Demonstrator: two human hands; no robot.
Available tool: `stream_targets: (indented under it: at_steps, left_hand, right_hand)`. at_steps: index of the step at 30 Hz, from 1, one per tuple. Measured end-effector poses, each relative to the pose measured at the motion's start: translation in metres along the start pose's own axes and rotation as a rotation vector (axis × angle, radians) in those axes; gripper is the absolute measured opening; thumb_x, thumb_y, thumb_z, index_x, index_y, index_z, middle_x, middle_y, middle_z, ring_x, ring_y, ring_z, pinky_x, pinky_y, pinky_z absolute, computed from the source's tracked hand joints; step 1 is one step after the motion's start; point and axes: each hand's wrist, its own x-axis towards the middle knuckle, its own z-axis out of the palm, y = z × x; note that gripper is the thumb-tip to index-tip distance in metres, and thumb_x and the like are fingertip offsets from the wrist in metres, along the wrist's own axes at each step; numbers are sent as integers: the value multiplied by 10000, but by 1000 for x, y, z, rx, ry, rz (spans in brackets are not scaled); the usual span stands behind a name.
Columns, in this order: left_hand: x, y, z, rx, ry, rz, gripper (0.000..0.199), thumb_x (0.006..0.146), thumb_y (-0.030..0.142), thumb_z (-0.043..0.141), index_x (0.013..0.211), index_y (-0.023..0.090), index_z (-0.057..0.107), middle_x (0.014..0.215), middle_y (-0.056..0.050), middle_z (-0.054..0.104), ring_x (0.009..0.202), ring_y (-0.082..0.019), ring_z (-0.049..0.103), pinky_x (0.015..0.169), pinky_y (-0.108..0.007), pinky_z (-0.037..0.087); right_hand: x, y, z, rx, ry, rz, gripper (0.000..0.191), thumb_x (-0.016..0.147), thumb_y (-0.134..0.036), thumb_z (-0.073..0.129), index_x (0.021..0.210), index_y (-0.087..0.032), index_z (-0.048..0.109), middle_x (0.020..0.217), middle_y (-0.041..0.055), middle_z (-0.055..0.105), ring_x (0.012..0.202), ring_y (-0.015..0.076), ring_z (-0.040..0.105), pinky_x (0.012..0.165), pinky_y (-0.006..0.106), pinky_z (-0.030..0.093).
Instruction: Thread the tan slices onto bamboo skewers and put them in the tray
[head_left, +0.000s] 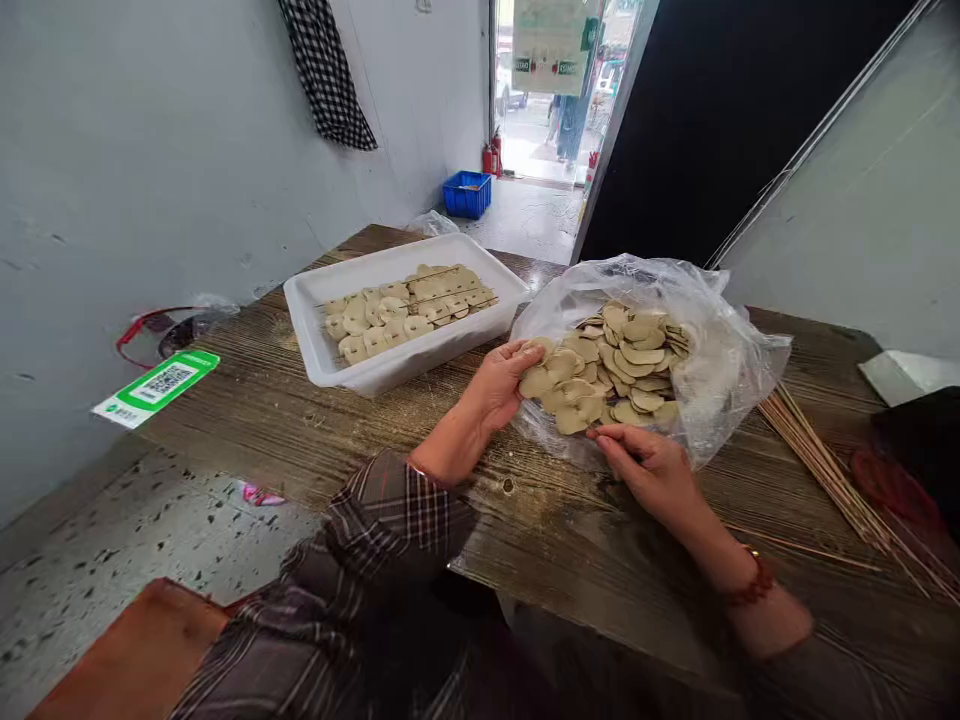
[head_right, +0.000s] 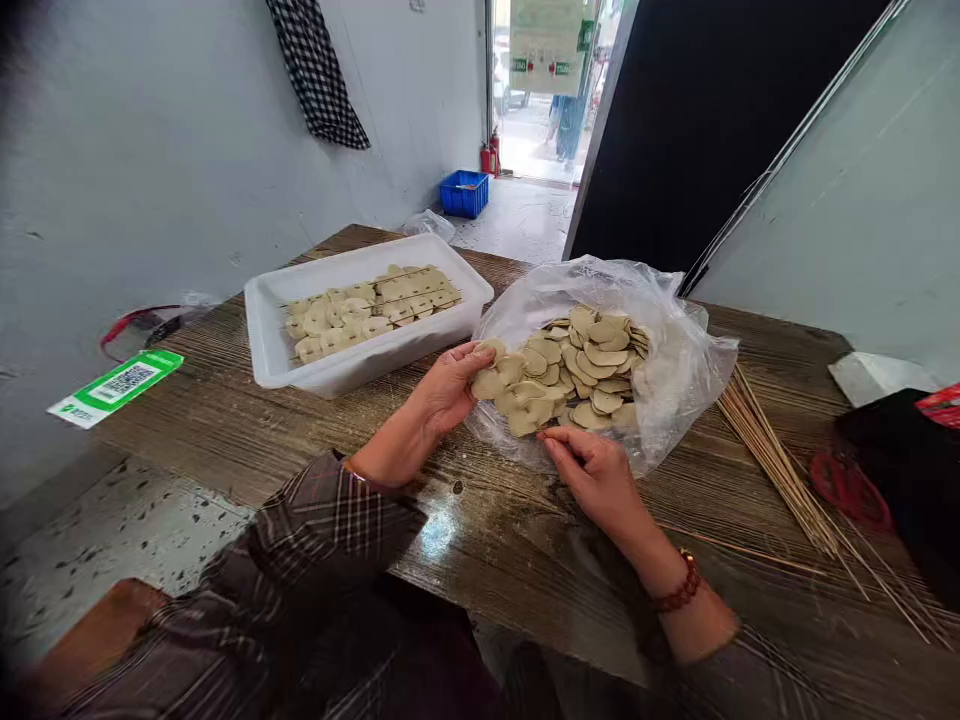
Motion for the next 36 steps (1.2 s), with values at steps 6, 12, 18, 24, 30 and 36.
stream_targets:
  at_steps: [6, 12, 18, 24, 30, 36]
  left_hand:
    - [-1, -1, 0, 2, 5, -16, 325, 530, 244, 884, 737, 105, 677, 665, -10, 676, 592, -99, 596, 619, -219, 468]
    - [2, -5, -3, 12, 12, -37, 310, 540, 235, 879, 745, 102, 688, 685, -24, 698, 595, -104, 612, 636, -222, 481]
    - [5, -9, -4, 18, -16, -36, 334, 531, 261, 887, 755, 97, 702, 668, -36, 703, 605, -121, 634, 639, -227, 496]
    - [5, -11, -4, 2, -20, -50, 318, 546, 235, 880, 763, 85, 704, 684, -50, 713, 611, -125, 647, 632, -226, 503]
    - [4, -10, -3, -13, -22, -53, 220, 645, 199, 833, 777, 85, 699, 708, -55, 725, 601, -117, 651, 643, -218, 525]
    - [4, -8, -3, -80, -64, -91, 274, 865, 349, 665, 1000, 114, 704, 931, -103, 763, 800, -172, 720, 783, -276, 575]
  right_hand:
    - [-2, 1, 3, 13, 30, -2, 338, 907, -405, 515, 940, -155, 739, 556, 19, 601, 594, 186, 602, 555, 276, 447]
    - [-2, 5, 8, 22, 42, 2, 325, 909, -409, 521, 936, -170, 739, 563, 17, 606, 587, 178, 598, 538, 268, 445]
    - [-1, 6, 9, 15, 58, -6, 319, 912, -400, 526, 902, -166, 743, 552, 12, 591, 559, 163, 580, 515, 258, 423]
    - [-1, 8, 10, 11, 53, -2, 312, 913, -399, 533, 906, -169, 743, 548, 4, 577, 531, 152, 551, 506, 256, 399]
    - [1, 4, 9, 46, 62, 14, 300, 902, -394, 546, 895, -166, 741, 527, -14, 544, 504, 136, 514, 509, 255, 384]
    - [2, 5, 6, 167, 87, 58, 300, 915, -411, 552, 934, -162, 720, 522, -33, 532, 488, 117, 487, 507, 247, 366]
